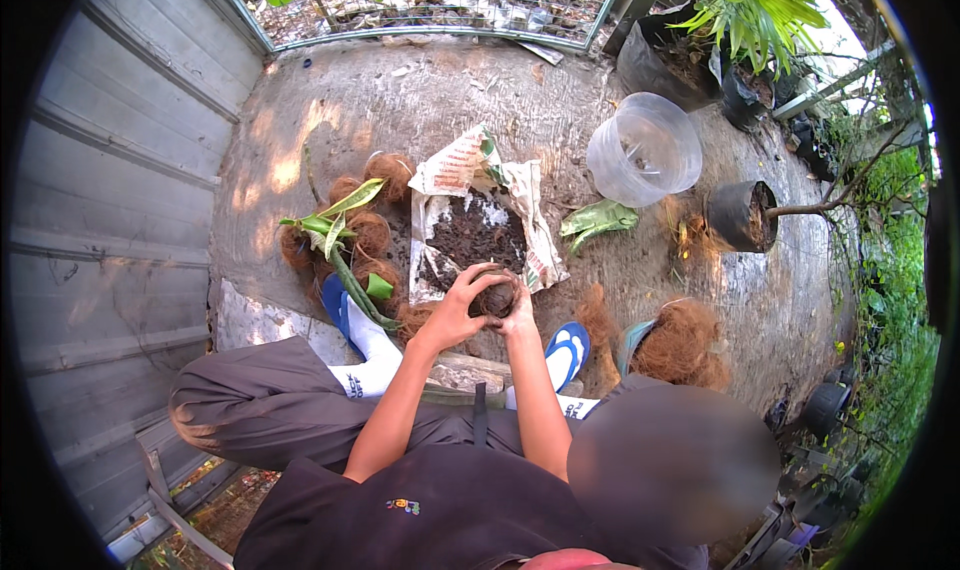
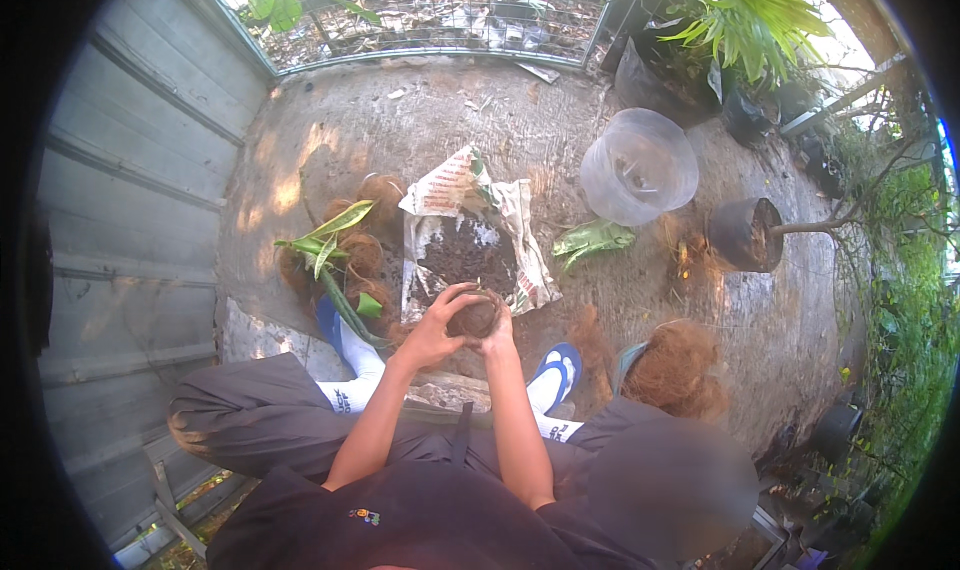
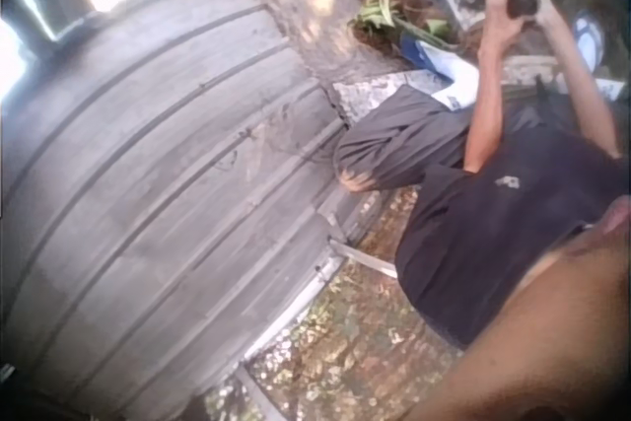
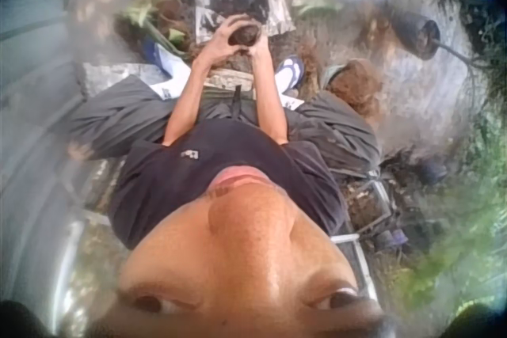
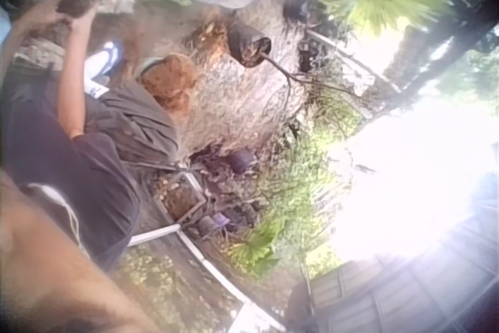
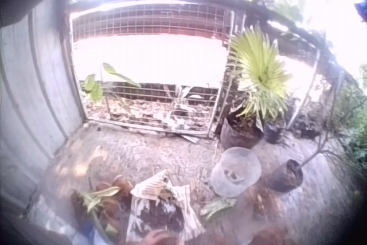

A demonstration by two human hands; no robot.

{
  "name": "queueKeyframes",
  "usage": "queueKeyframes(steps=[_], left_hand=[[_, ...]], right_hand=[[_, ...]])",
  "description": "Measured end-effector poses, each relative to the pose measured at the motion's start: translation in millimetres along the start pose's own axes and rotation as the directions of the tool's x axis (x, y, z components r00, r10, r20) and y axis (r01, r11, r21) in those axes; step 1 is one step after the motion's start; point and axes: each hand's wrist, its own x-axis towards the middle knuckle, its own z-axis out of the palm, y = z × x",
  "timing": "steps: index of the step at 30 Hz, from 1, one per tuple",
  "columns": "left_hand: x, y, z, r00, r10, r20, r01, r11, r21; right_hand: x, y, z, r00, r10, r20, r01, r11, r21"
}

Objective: The person sits on the ground and packs soil around small plant seedlings by hand. They then wrap the soil ball with coconut coir to form a compact planting unit.

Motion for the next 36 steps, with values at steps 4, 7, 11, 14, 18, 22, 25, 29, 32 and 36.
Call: queueKeyframes(steps=[4,7,11,14,18,22,25,29,32,36], left_hand=[[0.6,3.4,1.7,0.991,-0.011,-0.133,0.013,1.0,0.011],[1.7,-2.5,0.5,0.952,-0.039,-0.304,0.034,0.999,-0.021],[0.5,-15.5,4.7,0.836,-0.206,-0.509,0.068,0.959,-0.276],[2.0,-30.6,13.6,0.732,-0.275,-0.623,-0.026,0.903,-0.429],[-0.7,-34.6,24.2,0.68,-0.335,-0.653,-0.012,0.885,-0.466],[-8.2,-37.6,29.5,0.637,-0.318,-0.702,-0.011,0.907,-0.422],[-4.8,-31.7,26.0,0.661,-0.27,-0.7,-0.042,0.918,-0.395],[0.3,-31.9,27.0,0.681,-0.215,-0.7,-0.021,0.95,-0.313],[-0.2,-35.8,27.0,0.688,-0.229,-0.689,-0.022,0.942,-0.335],[-1.8,-43.5,27.6,0.683,-0.258,-0.684,-0.027,0.926,-0.376]], right_hand=[[3.4,-6.7,-6.5,0.993,0.072,0.09,-0.071,0.997,-0.017],[-2.2,-11.7,-4.8,0.964,0.134,0.229,-0.129,0.991,-0.041],[-14.5,-16.8,10.9,0.927,0.161,0.34,-0.1,0.977,-0.191],[-8.8,0.8,10.5,0.919,0.11,0.379,-0.001,0.961,-0.276],[9.6,23.3,5.7,0.919,0.01,0.394,0.119,0.946,-0.302],[-16.8,31.8,19.3,0.871,-0.025,0.491,0.163,0.957,-0.241],[-10.8,36.1,17.5,0.859,-0.074,0.507,0.201,0.959,-0.202],[-11.0,30.7,16.9,0.839,-0.058,0.541,0.16,0.977,-0.142],[-5.9,33.0,13.0,0.845,-0.102,0.525,0.209,0.966,-0.149],[-12.3,32.5,18.4,0.869,-0.127,0.477,0.261,0.939,-0.224]])
